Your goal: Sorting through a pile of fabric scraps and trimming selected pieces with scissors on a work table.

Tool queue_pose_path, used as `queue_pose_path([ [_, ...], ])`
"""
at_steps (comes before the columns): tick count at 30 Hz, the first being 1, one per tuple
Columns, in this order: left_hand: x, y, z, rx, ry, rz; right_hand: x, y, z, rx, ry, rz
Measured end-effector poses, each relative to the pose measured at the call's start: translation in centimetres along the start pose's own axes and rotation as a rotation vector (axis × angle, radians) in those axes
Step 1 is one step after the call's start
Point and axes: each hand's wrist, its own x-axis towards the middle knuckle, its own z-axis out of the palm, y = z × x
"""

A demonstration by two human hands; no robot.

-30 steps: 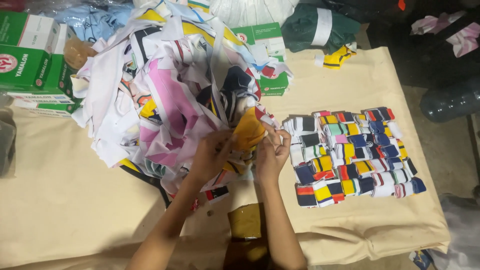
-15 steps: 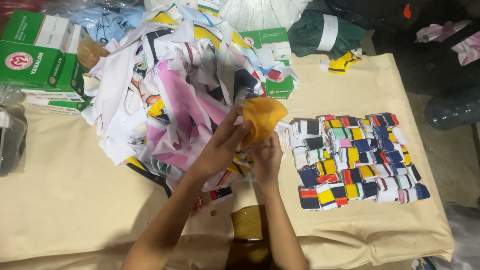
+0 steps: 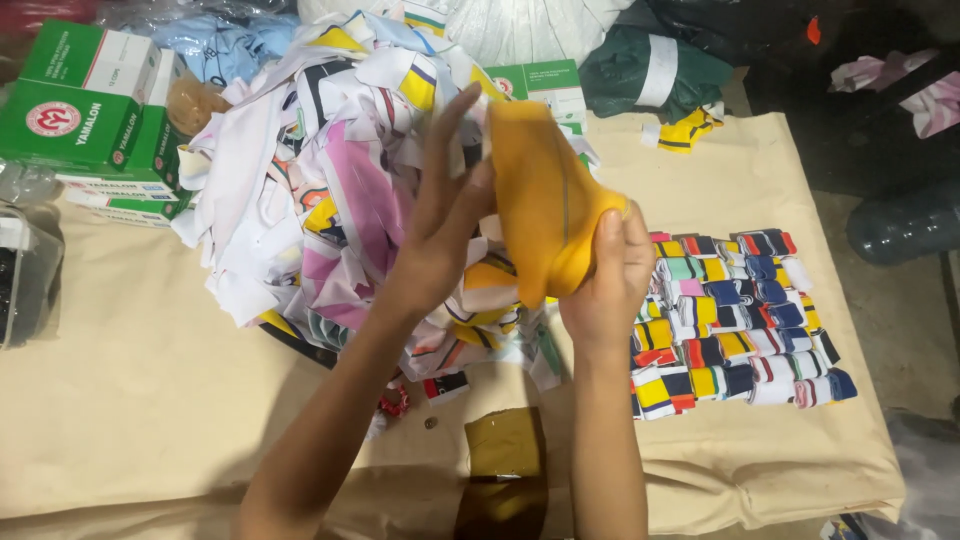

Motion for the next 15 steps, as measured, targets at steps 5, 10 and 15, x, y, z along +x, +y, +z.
queue_pose_path([
  [5, -2.5, -0.9, 1.1, 0.226, -0.013, -0.188, 2.0, 0.1, 0.3, -0.077, -0.102, 0.045],
  [10, -4.8, -5.6, -1.3, 0.506, -0.036, -0.114, 1.9, 2.7, -0.6, -0.255, -0.087, 0.052],
  [15, -6.3, -7.2, -4.0, 0.261, -0.245, -0.473, 2.1, 1.3, 0.4, -0.298, -0.047, 0.100],
])
